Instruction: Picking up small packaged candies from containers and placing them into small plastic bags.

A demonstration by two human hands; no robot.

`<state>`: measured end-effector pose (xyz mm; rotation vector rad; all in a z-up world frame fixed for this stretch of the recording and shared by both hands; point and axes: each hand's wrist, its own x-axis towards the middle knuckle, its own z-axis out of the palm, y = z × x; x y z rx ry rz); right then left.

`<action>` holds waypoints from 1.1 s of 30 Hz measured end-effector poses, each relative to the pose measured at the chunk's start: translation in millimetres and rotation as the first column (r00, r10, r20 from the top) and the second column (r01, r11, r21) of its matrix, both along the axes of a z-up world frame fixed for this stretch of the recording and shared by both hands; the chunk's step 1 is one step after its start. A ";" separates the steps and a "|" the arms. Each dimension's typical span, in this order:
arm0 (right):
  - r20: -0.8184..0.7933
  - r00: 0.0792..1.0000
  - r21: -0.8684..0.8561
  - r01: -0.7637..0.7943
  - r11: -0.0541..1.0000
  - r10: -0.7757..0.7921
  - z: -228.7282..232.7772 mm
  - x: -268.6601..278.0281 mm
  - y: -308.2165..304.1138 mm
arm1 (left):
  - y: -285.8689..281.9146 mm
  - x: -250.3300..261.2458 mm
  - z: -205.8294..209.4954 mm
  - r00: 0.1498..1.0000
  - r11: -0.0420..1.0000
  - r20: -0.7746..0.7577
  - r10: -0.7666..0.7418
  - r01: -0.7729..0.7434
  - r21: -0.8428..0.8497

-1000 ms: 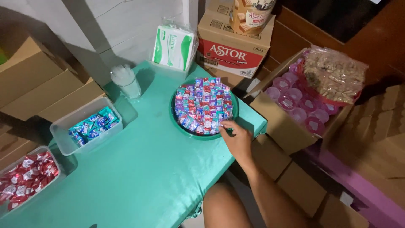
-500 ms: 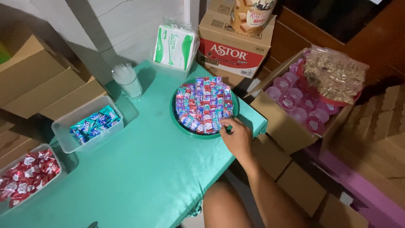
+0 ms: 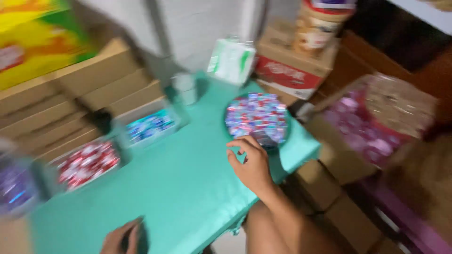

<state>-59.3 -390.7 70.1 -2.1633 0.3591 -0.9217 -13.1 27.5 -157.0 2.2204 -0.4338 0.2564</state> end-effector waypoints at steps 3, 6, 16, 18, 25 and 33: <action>-0.040 0.958 0.046 -0.281 0.959 0.283 33.2 15.5 67.8 | -43.6 -3.3 102.4 0.994 0.995 -0.059 0.093 -0.090 0.046; -0.120 0.890 0.111 -0.428 0.897 0.439 29.2 30.9 126.7 | -48.3 -6.6 146.2 0.986 0.994 -0.136 0.095 -0.086 0.070; -0.519 0.715 0.274 -0.381 0.883 0.469 -74.2 30.0 187.4 | -38.8 -4.5 165.1 0.972 0.998 -0.233 -0.041 0.050 0.032; -0.560 0.696 0.219 -0.400 0.890 0.450 -68.7 33.4 188.4 | -38.0 -4.9 168.2 0.968 0.997 -0.246 -0.040 0.055 0.053; -0.634 0.665 0.032 -0.487 0.873 0.395 -64.1 41.4 190.5 | -37.0 -8.0 183.0 0.946 0.993 -0.319 -0.050 0.081 0.086; -0.490 0.764 0.072 -0.445 0.893 0.420 -63.8 33.1 199.9 | -39.7 -5.6 160.3 0.969 0.992 -0.238 -0.069 0.093 0.091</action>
